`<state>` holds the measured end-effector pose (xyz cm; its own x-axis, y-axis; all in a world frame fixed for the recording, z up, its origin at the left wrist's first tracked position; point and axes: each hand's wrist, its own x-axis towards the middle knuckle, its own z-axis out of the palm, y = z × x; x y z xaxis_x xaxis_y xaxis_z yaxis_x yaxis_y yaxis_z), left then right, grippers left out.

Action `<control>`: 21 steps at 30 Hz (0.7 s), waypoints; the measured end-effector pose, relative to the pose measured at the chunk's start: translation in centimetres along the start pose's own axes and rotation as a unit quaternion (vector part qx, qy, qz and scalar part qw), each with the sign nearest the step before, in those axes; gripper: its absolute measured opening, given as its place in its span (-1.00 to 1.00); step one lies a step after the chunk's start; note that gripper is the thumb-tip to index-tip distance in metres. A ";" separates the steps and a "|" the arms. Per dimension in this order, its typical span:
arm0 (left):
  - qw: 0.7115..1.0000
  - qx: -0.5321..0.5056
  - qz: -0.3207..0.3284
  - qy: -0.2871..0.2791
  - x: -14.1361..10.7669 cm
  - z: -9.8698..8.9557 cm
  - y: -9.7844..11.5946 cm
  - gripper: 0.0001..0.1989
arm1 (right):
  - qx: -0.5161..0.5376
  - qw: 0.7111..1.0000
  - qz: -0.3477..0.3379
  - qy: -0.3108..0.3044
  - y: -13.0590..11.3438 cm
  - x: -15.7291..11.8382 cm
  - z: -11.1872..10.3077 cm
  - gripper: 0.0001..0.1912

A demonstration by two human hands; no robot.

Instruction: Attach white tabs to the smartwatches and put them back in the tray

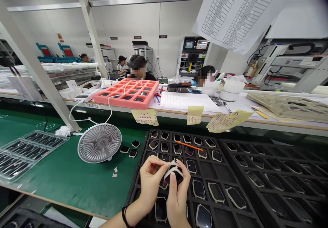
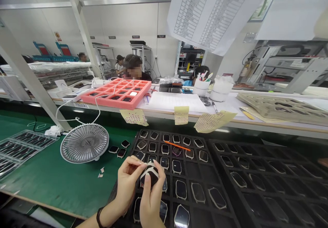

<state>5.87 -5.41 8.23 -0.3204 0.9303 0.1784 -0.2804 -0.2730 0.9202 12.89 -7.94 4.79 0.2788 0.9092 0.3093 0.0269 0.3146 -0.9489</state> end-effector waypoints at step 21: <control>0.893 -0.213 -0.313 -0.242 -1.1 -2.4 0.3 -0.50 | 0.054 0.995 0.050 -0.069 -0.1 -1.7 -0.9 -0.66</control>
<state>3.96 -7.08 7.44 0.4202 0.9020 -0.0992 -0.6200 0.3652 0.6944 13.32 -9.73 4.28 0.1407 0.9637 0.2268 -0.1001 0.2417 -0.9652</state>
